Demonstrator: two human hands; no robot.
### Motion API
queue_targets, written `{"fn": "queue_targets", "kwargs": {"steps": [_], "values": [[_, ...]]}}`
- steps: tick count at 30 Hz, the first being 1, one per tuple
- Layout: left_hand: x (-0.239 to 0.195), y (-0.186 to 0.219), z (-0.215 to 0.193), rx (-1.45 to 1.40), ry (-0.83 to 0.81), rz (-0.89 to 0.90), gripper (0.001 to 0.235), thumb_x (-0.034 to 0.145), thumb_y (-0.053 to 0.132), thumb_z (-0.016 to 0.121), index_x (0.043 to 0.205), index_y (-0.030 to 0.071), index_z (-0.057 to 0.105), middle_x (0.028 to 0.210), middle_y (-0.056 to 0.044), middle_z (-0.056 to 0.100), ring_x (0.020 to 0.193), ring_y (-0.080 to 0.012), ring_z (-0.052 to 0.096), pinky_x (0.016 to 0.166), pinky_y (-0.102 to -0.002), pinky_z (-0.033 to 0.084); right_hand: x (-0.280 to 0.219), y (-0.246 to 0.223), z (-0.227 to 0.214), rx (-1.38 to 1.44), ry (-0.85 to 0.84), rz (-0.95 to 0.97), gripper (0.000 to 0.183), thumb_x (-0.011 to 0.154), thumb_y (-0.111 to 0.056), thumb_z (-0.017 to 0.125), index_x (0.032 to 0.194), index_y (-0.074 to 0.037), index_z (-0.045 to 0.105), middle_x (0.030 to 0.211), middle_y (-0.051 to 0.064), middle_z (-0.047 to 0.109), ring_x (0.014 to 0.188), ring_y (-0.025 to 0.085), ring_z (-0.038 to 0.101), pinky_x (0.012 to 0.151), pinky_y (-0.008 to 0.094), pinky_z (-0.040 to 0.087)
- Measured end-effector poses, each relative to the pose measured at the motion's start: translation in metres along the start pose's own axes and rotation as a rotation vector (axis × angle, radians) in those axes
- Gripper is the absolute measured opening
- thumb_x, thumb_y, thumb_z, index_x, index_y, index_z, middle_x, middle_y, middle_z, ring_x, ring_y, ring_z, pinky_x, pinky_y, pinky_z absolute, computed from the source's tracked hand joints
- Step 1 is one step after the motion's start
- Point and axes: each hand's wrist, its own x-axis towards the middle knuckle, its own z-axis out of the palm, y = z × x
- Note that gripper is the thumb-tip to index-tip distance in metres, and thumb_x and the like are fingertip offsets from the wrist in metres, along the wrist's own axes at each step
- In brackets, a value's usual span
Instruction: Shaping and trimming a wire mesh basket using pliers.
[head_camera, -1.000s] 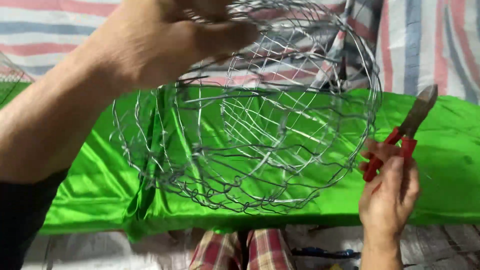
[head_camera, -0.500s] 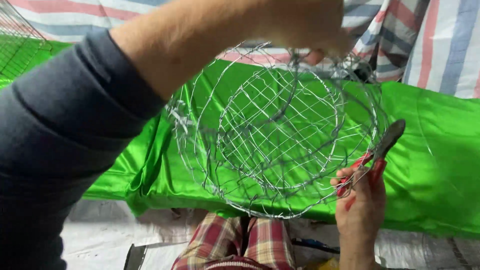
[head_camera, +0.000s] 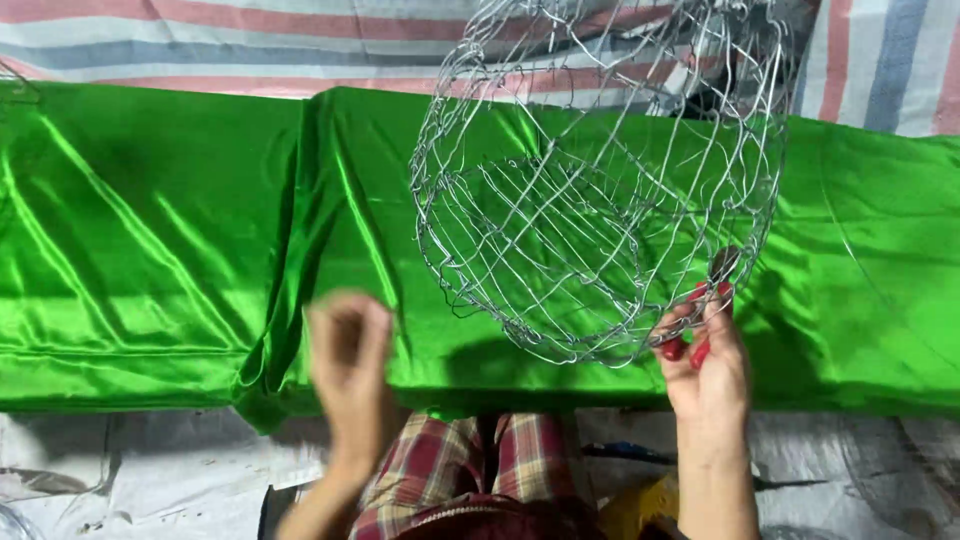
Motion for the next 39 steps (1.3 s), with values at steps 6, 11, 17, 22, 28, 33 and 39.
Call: {"fn": "queue_targets", "kwargs": {"steps": [6,11,17,22,28,33,39], "values": [[-0.054,-0.022,0.037,0.416,-0.256,0.449,0.046,0.083,0.008,0.079,0.124,0.003,0.060,0.127,-0.015,0.061,0.112,-0.0323,0.061,0.100,-0.044,0.050,-0.021,-0.009,0.047,-0.008,0.100,0.028,0.023,0.102,-0.015,0.062,0.124,-0.012,0.068,0.095,0.004,0.067,0.087,0.018,0.064,0.082,0.035,0.056],[-0.016,-0.041,0.050,0.688,-0.254,0.661,0.050,0.088,0.029,0.073,0.136,0.017,0.065,0.125,-0.006,0.069,0.119,-0.0298,0.063,0.095,-0.044,0.039,-0.025,-0.015,0.089,-0.133,0.213,0.022,0.024,0.095,-0.028,0.076,0.118,-0.023,0.073,0.096,0.007,0.073,0.089,0.021,0.068,0.081,0.034,0.058],[0.022,-0.012,0.057,0.741,-0.294,0.710,0.037,0.090,0.040,0.076,0.121,0.022,0.070,0.108,0.002,0.073,0.110,-0.0231,0.067,0.091,-0.044,0.034,-0.016,-0.034,0.113,-0.120,0.140,0.001,0.014,0.096,-0.025,0.074,0.109,-0.018,0.072,0.097,0.010,0.074,0.088,0.024,0.069,0.076,0.034,0.058],[0.036,0.003,0.066,0.626,-0.289,0.618,0.054,0.089,0.042,0.078,0.132,0.013,0.063,0.113,-0.007,0.071,0.107,-0.0284,0.068,0.090,-0.045,0.037,-0.011,-0.039,0.130,-0.090,0.093,-0.008,0.015,0.096,-0.023,0.074,0.108,-0.015,0.071,0.101,0.012,0.075,0.092,0.028,0.071,0.077,0.037,0.059],[0.049,-0.004,0.070,0.454,-0.331,0.551,0.025,0.091,0.033,0.080,0.105,0.015,0.071,0.095,-0.001,0.071,0.097,-0.0262,0.069,0.090,-0.042,0.043,-0.016,-0.044,0.154,-0.182,-0.014,-0.109,0.017,0.097,-0.024,0.073,0.107,-0.013,0.066,0.105,0.017,0.075,0.090,0.029,0.072,0.078,0.035,0.059],[0.066,0.011,0.072,0.270,-0.306,0.549,0.014,0.097,0.021,0.073,0.101,0.009,0.067,0.092,-0.007,0.069,0.095,-0.0320,0.069,0.094,-0.046,0.046,-0.027,-0.037,0.157,-0.431,-0.038,-0.409,0.018,0.104,-0.024,0.065,0.114,-0.013,0.054,0.106,0.015,0.072,0.093,0.022,0.070,0.080,0.030,0.059],[0.082,0.020,0.073,0.310,-0.294,0.472,0.016,0.095,0.019,0.073,0.096,0.006,0.064,0.090,-0.002,0.066,0.082,-0.0175,0.057,0.088,-0.032,0.042,-0.061,-0.035,0.105,-0.765,-0.125,-0.551,0.010,0.101,-0.012,0.060,0.109,-0.007,0.061,0.111,0.007,0.070,0.101,0.017,0.064,0.095,0.033,0.052]]}}
